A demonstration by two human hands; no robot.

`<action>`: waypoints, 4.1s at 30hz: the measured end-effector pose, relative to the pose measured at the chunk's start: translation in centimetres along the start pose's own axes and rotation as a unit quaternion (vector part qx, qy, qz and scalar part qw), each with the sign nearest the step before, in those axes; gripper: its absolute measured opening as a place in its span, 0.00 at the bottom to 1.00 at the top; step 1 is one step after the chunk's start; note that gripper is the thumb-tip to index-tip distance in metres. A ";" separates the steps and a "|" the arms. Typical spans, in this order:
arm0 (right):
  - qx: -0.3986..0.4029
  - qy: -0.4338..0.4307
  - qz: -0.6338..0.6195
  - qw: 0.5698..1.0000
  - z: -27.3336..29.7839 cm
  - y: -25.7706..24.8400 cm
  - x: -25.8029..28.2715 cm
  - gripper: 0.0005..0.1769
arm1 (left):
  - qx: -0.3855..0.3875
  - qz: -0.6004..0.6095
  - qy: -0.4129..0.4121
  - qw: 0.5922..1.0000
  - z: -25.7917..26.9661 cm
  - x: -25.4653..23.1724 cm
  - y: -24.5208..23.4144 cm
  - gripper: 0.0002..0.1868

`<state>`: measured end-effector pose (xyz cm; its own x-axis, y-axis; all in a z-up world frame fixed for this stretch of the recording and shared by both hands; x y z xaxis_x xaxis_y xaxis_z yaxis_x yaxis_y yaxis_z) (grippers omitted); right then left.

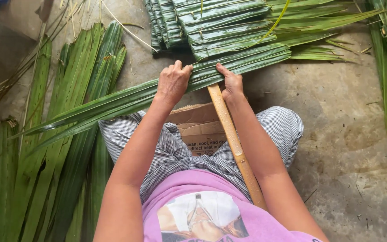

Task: A person sits on the floor weaving palm leaves over a wooden stick to create a thatched panel, repeating the process for multiple leaves.

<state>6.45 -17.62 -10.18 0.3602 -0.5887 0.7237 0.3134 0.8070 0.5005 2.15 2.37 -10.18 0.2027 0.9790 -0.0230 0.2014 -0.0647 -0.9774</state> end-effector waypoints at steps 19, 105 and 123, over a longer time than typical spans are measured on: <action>-0.003 -0.006 -0.022 1.000 -2.1 -1.1 -1.6 0.32 | 0.020 -0.138 -0.042 0.989 -0.2 -4.0 -1.1 0.02; 0.061 0.006 -0.063 0.996 -4.8 -8.2 4.5 0.37 | -0.124 0.832 -0.304 0.447 -3.4 -8.2 8.3 0.13; 0.131 0.070 -0.055 0.987 -5.6 -10.3 5.9 0.27 | -0.112 0.773 -0.317 0.539 -3.3 -7.7 13.1 0.14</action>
<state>10.27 -29.71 -13.70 0.4611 -0.6589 0.5943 0.1262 0.7116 0.6911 6.37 -6.69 -22.17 -0.0591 -0.4126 -0.9090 0.3860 -0.8492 0.3603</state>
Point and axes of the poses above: each hand's wrist, its own z-axis away from the middle knuckle, its own y-axis out of the palm, x = y × z, the point moved 2 cm from there along -z, towards the middle knuckle, and after that the axes turned 14 degrees about x, right-handed, at the moved point
